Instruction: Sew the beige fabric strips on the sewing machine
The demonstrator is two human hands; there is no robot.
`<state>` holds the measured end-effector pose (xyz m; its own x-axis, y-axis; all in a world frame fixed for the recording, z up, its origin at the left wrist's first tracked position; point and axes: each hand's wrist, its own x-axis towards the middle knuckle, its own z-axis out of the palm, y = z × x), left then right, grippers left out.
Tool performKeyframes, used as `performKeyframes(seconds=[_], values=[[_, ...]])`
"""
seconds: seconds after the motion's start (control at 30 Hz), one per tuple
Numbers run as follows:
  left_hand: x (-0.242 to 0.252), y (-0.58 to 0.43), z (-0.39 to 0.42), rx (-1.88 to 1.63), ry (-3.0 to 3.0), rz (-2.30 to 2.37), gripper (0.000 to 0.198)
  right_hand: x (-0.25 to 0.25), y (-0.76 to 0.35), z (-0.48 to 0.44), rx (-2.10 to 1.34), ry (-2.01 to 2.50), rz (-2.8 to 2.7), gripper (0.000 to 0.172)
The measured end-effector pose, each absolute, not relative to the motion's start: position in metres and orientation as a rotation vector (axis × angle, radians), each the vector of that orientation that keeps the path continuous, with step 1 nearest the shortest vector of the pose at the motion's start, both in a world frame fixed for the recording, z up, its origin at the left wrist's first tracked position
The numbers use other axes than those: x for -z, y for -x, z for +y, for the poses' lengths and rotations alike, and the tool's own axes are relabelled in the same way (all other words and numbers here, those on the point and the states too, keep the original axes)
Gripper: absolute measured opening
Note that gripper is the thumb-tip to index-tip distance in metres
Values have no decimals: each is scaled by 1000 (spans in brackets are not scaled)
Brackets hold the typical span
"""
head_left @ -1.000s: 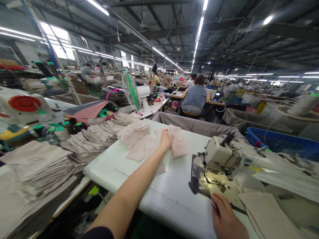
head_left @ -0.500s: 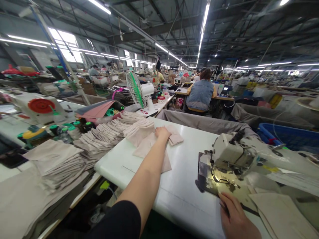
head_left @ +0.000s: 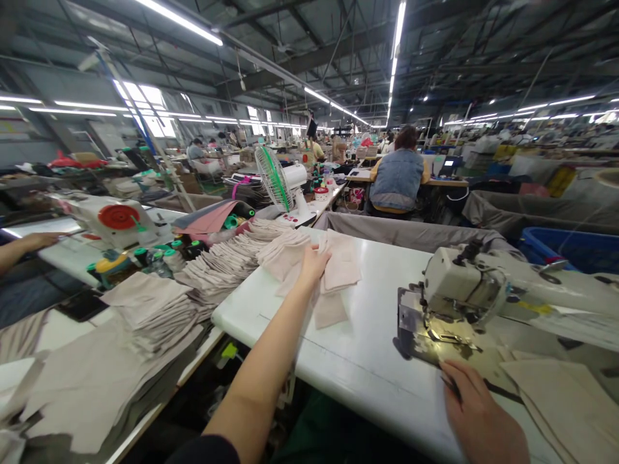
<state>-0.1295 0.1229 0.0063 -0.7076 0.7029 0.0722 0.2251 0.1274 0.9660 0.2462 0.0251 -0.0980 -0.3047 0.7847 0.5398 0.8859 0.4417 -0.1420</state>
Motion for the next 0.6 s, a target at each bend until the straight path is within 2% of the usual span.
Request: performKeyframes(seconds=[0.33,0.47,0.6], values=[[15,92,37,-939,-1141,2683,43,112,-259,38,173,1359,-2195,29],[10,94,28,-732,-1166,2749,49,107,-257,33,187,1365,-2180,30],[8,102,31,-624,-1232,2702,41,105,-258,34,186,1350,-2193,29]])
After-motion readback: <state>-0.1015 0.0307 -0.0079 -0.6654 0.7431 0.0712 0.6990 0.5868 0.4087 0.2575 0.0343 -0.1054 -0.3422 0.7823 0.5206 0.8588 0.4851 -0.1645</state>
